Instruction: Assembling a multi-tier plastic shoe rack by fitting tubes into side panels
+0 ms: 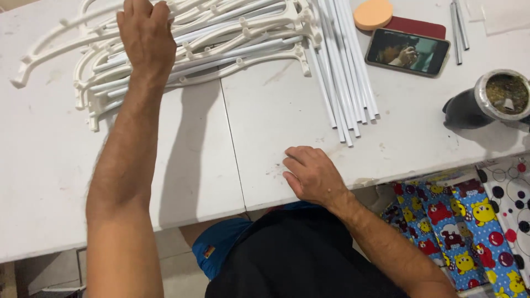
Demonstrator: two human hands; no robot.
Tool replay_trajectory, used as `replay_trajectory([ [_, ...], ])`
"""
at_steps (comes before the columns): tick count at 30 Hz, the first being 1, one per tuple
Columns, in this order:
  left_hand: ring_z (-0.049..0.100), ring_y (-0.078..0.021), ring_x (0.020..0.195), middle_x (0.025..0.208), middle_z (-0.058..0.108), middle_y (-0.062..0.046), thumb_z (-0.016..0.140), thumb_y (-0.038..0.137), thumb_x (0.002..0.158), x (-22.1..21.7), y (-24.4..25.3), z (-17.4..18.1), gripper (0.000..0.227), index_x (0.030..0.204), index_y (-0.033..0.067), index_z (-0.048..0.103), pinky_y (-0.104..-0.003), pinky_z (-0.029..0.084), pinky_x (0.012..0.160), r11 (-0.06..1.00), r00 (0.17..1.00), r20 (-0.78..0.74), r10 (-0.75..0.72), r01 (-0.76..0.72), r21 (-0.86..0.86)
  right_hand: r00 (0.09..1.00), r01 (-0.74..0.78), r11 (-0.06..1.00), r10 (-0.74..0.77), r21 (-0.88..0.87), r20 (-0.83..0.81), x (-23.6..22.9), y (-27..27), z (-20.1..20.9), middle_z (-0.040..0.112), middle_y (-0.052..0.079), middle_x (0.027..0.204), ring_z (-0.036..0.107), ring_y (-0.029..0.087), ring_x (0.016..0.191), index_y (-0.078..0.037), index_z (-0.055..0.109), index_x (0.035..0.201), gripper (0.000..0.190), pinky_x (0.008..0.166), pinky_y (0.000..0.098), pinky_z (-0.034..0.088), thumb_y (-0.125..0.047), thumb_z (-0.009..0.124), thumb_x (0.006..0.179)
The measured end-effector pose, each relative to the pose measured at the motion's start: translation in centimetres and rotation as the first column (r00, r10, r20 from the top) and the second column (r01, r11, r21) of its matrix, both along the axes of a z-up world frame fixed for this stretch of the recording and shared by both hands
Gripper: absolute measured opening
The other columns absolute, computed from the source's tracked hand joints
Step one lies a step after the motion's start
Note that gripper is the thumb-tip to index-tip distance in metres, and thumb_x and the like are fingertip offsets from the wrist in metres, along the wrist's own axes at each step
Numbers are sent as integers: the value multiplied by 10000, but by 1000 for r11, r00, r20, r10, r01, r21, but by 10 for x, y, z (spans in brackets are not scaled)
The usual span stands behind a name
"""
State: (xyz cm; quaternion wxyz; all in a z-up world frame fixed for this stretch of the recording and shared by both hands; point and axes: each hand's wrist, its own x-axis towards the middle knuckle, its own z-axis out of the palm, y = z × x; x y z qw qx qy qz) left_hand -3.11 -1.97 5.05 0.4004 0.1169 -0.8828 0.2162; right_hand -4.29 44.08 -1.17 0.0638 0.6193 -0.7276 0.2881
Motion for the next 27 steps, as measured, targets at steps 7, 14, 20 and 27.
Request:
replay_trajectory([
  [7, 521, -301, 678, 807, 529, -53, 687, 40, 978, 88, 101, 30, 145, 909, 109, 579, -414, 362, 589, 984, 991, 116, -68, 48, 170, 993, -99, 977, 111, -186, 51, -2, 1, 19, 707, 130, 1063, 683, 317, 971, -32, 683, 936, 61, 819, 421, 537, -93, 682, 941],
  [14, 605, -281, 688, 751, 588, -40, 630, 172, 1062, 205, 178, -48, 172, 939, 143, 747, -389, 455, 645, 950, 980, 172, -96, 39, 310, 976, 166, 879, -80, -447, 205, -60, 61, -21, 700, 52, 755, 669, 290, 669, -107, 722, 801, 159, 655, 382, 551, -180, 700, 941],
  [20, 620, -199, 754, 811, 670, 9, 594, 146, 1016, 247, 211, -83, 211, 1119, 194, 772, -342, 443, 697, 909, 975, 215, -52, -43, 415, 910, 411, 858, -409, -309, 75, -153, 33, 6, 681, 82, 748, 692, 277, 675, -46, 777, 987, 161, 670, 350, 579, -137, 897, 927],
  [27, 617, -186, 866, 896, 617, 57, 668, 231, 947, 242, 226, -74, 136, 1059, 295, 712, -340, 450, 766, 795, 960, 278, -39, -139, 590, 755, 585, 636, -654, 503, -51, -161, -39, 35, 732, 228, 817, 718, 523, 832, -134, 793, 916, 326, 711, 573, 560, -457, 747, 903],
])
